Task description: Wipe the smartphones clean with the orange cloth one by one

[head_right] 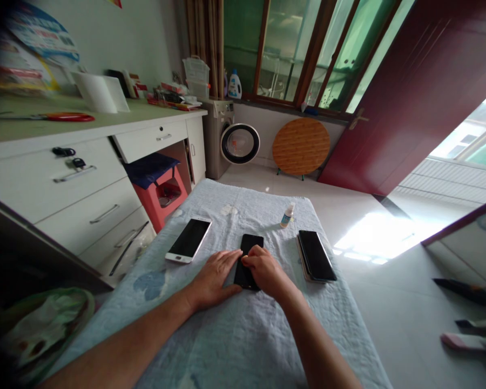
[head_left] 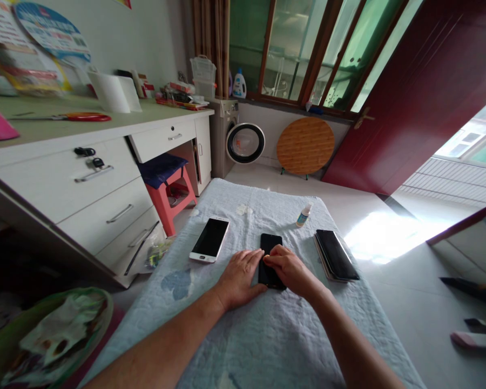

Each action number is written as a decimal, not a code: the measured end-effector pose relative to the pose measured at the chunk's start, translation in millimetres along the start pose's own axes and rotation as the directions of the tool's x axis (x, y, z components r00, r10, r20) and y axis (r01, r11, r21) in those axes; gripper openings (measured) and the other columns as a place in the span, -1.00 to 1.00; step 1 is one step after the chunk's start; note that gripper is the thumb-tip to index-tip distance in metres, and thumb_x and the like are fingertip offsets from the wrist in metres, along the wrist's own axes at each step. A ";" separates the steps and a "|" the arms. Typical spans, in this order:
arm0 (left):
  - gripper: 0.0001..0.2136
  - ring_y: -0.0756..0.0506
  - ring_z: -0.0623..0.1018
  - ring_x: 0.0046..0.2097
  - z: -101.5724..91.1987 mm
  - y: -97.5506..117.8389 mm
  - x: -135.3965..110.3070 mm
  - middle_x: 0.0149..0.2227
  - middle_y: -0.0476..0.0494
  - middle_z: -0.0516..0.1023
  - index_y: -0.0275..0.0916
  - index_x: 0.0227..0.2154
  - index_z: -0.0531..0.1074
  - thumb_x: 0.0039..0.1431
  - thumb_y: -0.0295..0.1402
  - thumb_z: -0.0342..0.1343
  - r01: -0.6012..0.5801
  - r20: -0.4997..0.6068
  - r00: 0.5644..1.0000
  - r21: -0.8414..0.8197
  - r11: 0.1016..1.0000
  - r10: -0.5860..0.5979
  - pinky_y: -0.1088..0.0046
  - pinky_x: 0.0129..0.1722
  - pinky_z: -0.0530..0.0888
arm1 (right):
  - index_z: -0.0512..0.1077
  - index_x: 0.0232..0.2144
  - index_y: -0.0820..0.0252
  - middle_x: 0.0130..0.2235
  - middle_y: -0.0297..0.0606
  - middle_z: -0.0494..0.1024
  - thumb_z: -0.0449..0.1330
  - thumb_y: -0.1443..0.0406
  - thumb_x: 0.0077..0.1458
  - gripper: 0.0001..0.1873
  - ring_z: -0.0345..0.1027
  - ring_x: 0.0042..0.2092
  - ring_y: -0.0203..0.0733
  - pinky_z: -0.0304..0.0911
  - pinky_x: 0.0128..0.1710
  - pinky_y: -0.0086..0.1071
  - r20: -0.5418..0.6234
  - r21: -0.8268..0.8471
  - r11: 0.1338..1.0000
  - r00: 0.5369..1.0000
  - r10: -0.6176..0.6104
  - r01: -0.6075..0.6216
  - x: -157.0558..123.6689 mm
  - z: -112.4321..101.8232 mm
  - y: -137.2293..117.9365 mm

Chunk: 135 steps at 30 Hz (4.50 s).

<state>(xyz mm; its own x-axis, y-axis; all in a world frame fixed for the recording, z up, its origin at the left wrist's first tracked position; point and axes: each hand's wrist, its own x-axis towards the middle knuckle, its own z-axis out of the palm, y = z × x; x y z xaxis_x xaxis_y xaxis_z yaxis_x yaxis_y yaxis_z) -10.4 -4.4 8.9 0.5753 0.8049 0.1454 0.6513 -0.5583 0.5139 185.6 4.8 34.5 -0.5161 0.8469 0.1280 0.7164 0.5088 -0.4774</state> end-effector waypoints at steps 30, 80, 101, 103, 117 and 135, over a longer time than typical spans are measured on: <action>0.04 -0.32 0.09 0.29 7.0 -6.7 0.6 0.31 -0.40 -0.02 -0.21 0.29 -0.36 -0.06 -0.14 0.28 -0.013 -0.080 0.997 -0.103 0.995 0.004 0.01 0.21 0.12 | 0.52 -0.41 0.16 -0.29 -0.25 0.38 0.01 0.42 0.19 -0.71 0.18 -0.23 -0.25 0.09 -0.17 -0.43 -0.124 -0.157 0.986 0.992 0.032 -0.051 48.4 15.5 14.2; -0.32 -0.28 0.19 0.24 0.9 -1.2 1.2 0.26 -0.22 0.20 -0.23 0.18 0.20 -0.01 -0.15 0.22 0.007 0.014 1.000 0.014 1.000 -0.007 0.11 0.23 0.11 | 0.48 -0.19 0.08 -0.16 -0.20 0.41 -0.05 0.31 0.28 -0.71 0.20 -0.20 -0.19 0.12 -0.11 -0.30 -0.259 -0.212 0.962 0.959 0.115 -0.172 5.5 17.9 27.4; -0.32 -0.29 0.19 0.25 2.0 -4.2 1.0 0.27 -0.23 0.19 -0.22 0.18 0.21 0.01 -0.10 0.22 0.011 0.027 1.000 0.025 1.000 -0.012 0.10 0.23 0.12 | 0.47 -0.40 0.17 -0.35 -0.31 0.39 0.09 0.48 0.04 -0.81 0.27 -0.32 -0.31 0.14 -0.30 -0.46 0.077 0.069 0.990 0.990 0.119 -0.124 -30.7 -13.4 -4.5; -0.32 -0.29 0.20 0.25 1.2 -3.2 1.1 0.26 -0.23 0.19 -0.23 0.18 0.22 0.00 -0.10 0.22 0.022 0.033 0.999 0.033 0.999 -0.023 0.11 0.23 0.13 | 0.47 -0.40 0.16 -0.33 -0.30 0.40 0.09 0.49 0.03 -0.80 0.27 -0.29 -0.30 0.14 -0.27 -0.45 0.073 0.085 0.992 0.994 0.082 -0.088 -28.2 -7.9 -10.2; -0.31 -0.26 0.21 0.24 0.6 -3.3 1.4 0.26 -0.26 0.19 -0.29 0.18 0.22 0.05 0.00 0.17 0.014 0.034 0.999 0.033 0.999 -0.015 0.16 0.23 0.14 | 0.49 -0.45 0.16 -0.36 -0.32 0.38 0.09 0.47 0.07 -0.79 0.25 -0.27 -0.29 0.09 -0.15 -0.38 0.113 0.051 0.999 0.994 0.003 -0.009 -23.4 -3.5 -23.9; -0.31 -0.28 0.21 0.23 3.4 -2.7 0.9 0.25 -0.24 0.21 -0.22 0.18 0.22 0.03 0.01 0.17 0.013 0.002 1.000 0.039 0.999 -0.013 0.12 0.22 0.15 | 0.50 -0.45 0.16 -0.32 -0.30 0.42 0.10 0.47 0.01 -0.80 0.28 -0.26 -0.29 0.14 -0.19 -0.42 0.065 0.107 0.992 0.996 0.053 -0.060 -23.8 -1.2 -19.9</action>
<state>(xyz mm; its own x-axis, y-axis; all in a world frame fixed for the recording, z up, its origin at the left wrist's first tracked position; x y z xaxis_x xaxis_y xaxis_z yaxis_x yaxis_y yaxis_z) -9.9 -2.8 4.8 0.5680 0.8116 0.1366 0.6772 -0.5552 0.4828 184.2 -25.3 42.0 -0.5070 0.8608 0.0453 0.6916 0.4376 -0.5746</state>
